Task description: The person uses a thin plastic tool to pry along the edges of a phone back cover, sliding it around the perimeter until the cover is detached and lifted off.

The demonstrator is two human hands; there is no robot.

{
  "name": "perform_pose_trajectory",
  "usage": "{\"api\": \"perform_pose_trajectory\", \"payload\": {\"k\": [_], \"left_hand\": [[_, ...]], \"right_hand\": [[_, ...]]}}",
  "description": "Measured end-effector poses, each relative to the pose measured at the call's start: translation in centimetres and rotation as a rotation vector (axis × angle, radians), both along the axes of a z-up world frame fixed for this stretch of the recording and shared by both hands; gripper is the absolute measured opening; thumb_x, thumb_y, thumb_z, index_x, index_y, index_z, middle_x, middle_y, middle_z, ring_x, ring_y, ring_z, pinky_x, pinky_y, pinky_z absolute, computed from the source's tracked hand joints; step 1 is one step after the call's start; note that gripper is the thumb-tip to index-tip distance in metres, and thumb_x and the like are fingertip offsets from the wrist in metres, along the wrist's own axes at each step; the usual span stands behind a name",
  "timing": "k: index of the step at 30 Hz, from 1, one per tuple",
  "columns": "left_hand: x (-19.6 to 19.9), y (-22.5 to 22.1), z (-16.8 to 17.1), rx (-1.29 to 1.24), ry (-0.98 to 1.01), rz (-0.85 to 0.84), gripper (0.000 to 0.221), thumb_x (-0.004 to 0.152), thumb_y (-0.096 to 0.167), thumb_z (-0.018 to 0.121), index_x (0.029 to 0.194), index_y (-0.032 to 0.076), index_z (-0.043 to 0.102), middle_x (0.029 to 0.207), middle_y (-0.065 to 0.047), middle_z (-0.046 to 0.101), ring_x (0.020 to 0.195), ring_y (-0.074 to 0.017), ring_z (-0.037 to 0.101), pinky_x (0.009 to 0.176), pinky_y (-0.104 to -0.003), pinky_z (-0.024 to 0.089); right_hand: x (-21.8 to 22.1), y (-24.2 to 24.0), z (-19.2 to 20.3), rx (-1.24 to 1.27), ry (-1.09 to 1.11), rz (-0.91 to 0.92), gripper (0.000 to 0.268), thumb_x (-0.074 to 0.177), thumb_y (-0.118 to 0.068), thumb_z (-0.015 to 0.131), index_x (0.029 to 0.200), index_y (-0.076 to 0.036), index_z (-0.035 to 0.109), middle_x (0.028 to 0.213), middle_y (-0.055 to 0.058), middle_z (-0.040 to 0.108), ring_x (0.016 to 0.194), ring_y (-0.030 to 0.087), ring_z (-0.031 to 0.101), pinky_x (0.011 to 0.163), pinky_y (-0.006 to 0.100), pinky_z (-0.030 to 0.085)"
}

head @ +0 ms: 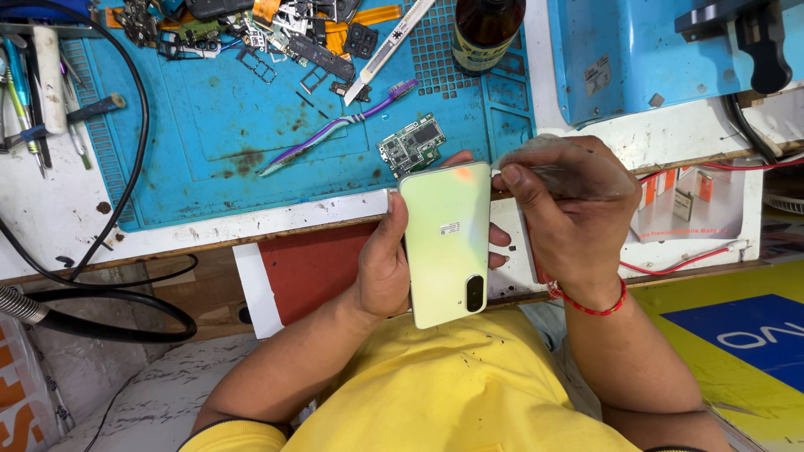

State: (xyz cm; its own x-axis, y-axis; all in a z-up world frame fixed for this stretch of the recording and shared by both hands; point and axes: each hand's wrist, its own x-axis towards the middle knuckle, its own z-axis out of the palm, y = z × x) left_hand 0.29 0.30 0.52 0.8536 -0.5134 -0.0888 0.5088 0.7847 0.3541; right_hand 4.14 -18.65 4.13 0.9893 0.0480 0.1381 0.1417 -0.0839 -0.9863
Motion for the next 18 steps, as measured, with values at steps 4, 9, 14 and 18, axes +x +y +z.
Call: {"api": "perform_pose_trajectory", "payload": {"k": [4, 9, 14, 18], "left_hand": [[-0.24, -0.18, -0.09, 0.016, -0.010, 0.000, 0.088, 0.106, 0.067, 0.037, 0.172, 0.012, 0.017, 0.157, -0.014, 0.046, 0.126, -0.0352, 0.060, 0.108, -0.051, 0.053], [-0.43, -0.30, -0.24, 0.015, -0.023, 0.011, 0.090, 0.107, 0.067, 0.039, 0.173, 0.011, 0.017, 0.155, -0.013, 0.048, 0.126, -0.0336, 0.061, 0.107, -0.048, 0.053], [-0.47, -0.33, -0.19, 0.133, -0.121, 0.056, 0.092, 0.107, 0.066, 0.044, 0.172, 0.006, 0.019, 0.146, -0.016, 0.053, 0.125, -0.0313, 0.062, 0.104, -0.044, 0.054], [-0.66, -0.21, -0.21, 0.220, -0.154, 0.064, 0.093, 0.106, 0.066, 0.046, 0.170, 0.004, 0.020, 0.146, -0.017, 0.054, 0.125, -0.0300, 0.062, 0.105, -0.043, 0.054]], "right_hand": [[-0.28, 0.11, -0.02, -0.246, -0.083, -0.082, 0.011, 0.103, 0.002, 0.078, 0.108, 0.006, 0.068, 0.096, 0.009, 0.073, 0.086, 0.011, 0.071, 0.078, 0.024, 0.060], [-0.53, 0.22, -0.36, -0.268, -0.111, -0.111, 0.012, 0.103, 0.000, 0.081, 0.106, 0.006, 0.070, 0.096, 0.008, 0.073, 0.085, 0.010, 0.071, 0.076, 0.023, 0.060], [-0.59, 0.28, -0.63, -0.287, -0.130, -0.111, 0.017, 0.101, -0.001, 0.081, 0.110, 0.004, 0.068, 0.098, 0.008, 0.074, 0.084, 0.010, 0.072, 0.073, 0.022, 0.058], [-0.60, 0.18, -0.58, -0.379, -0.192, -0.095, 0.016, 0.100, 0.001, 0.082, 0.109, 0.004, 0.068, 0.102, 0.010, 0.073, 0.084, 0.011, 0.072, 0.073, 0.022, 0.057]]}}
